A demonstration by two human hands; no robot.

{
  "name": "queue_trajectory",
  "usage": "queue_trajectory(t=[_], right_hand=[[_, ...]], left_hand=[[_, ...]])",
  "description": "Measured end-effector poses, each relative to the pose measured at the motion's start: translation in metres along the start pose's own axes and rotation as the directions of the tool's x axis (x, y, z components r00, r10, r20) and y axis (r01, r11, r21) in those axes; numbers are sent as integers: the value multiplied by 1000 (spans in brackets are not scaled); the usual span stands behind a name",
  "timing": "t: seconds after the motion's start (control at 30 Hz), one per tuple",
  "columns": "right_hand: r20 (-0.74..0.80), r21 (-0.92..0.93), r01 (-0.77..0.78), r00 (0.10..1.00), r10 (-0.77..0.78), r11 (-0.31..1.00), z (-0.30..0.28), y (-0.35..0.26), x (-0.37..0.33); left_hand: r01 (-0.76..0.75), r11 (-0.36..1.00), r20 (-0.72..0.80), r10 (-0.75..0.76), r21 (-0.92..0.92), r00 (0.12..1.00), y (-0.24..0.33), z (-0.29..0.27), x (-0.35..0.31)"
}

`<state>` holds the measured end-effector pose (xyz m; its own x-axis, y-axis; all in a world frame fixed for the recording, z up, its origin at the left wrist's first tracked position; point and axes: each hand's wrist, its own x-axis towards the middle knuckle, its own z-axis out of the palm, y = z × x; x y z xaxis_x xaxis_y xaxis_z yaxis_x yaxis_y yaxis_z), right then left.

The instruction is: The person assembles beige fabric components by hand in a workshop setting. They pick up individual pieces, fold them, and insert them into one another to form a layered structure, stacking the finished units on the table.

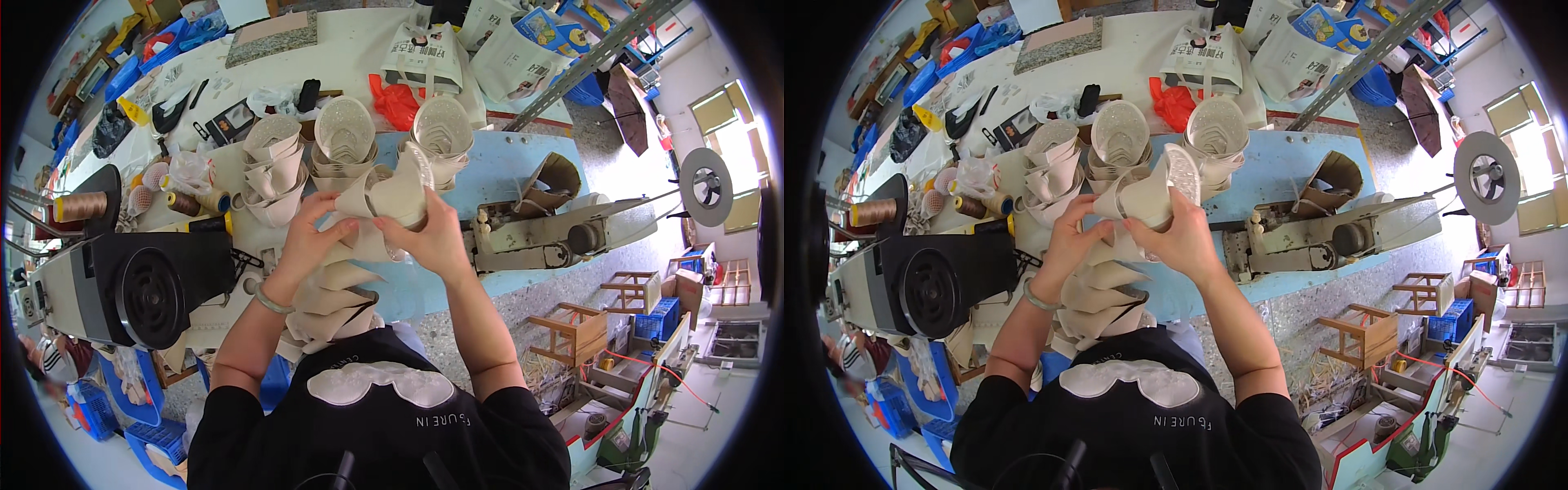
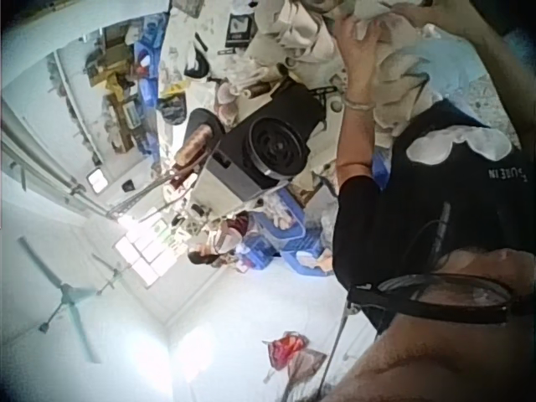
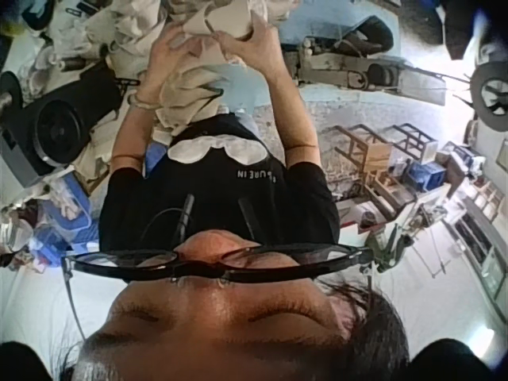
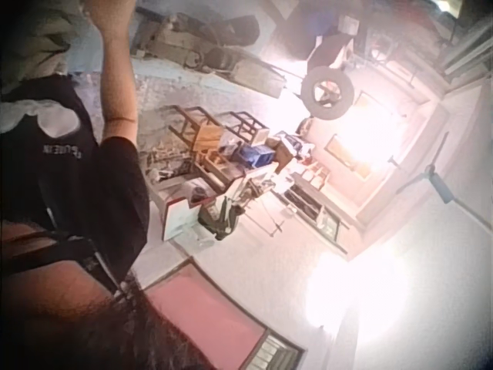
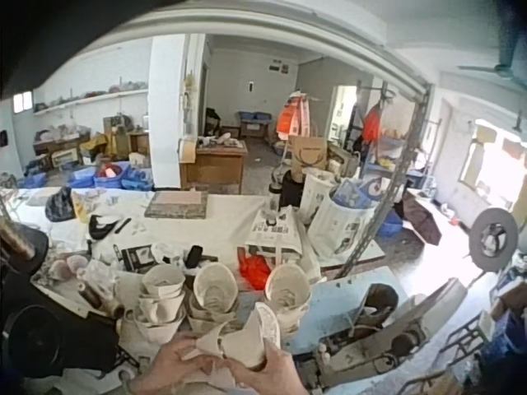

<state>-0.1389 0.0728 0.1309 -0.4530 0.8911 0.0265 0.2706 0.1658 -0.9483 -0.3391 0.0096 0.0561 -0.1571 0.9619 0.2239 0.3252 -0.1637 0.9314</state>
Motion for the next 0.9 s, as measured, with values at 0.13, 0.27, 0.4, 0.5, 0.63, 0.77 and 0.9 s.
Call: queue_trajectory(t=[0.13,0.27,0.4,0.5,0.63,0.77,0.9], right_hand=[[-25,12,69,997,-69,998,-20,-23,-3],[-129,108,36,991,-21,994,-27,-18,-2],[-110,29,60,992,-57,998,-20,-23,-10],[-114,36,72,991,-67,997,-27,-25,-11],[-189,228,63,982,-20,972,-60,-26,-9],[-148,199,67,988,-38,978,-75,-40,-7],[-24,126,72,997,-69,989,-73,-57,-12]], left_hand=[[-31,965,-29,24,-260,999,11,6,4],[-25,997,-165,12,-77,986,33,17,-6],[89,990,-92,-99,-107,991,47,40,-29],[253,876,-3,-279,-410,960,32,37,-33],[548,825,-259,-505,134,823,20,-44,-44],[256,424,-289,13,869,957,13,-51,-72],[-222,866,-71,282,447,957,95,-12,-49]])
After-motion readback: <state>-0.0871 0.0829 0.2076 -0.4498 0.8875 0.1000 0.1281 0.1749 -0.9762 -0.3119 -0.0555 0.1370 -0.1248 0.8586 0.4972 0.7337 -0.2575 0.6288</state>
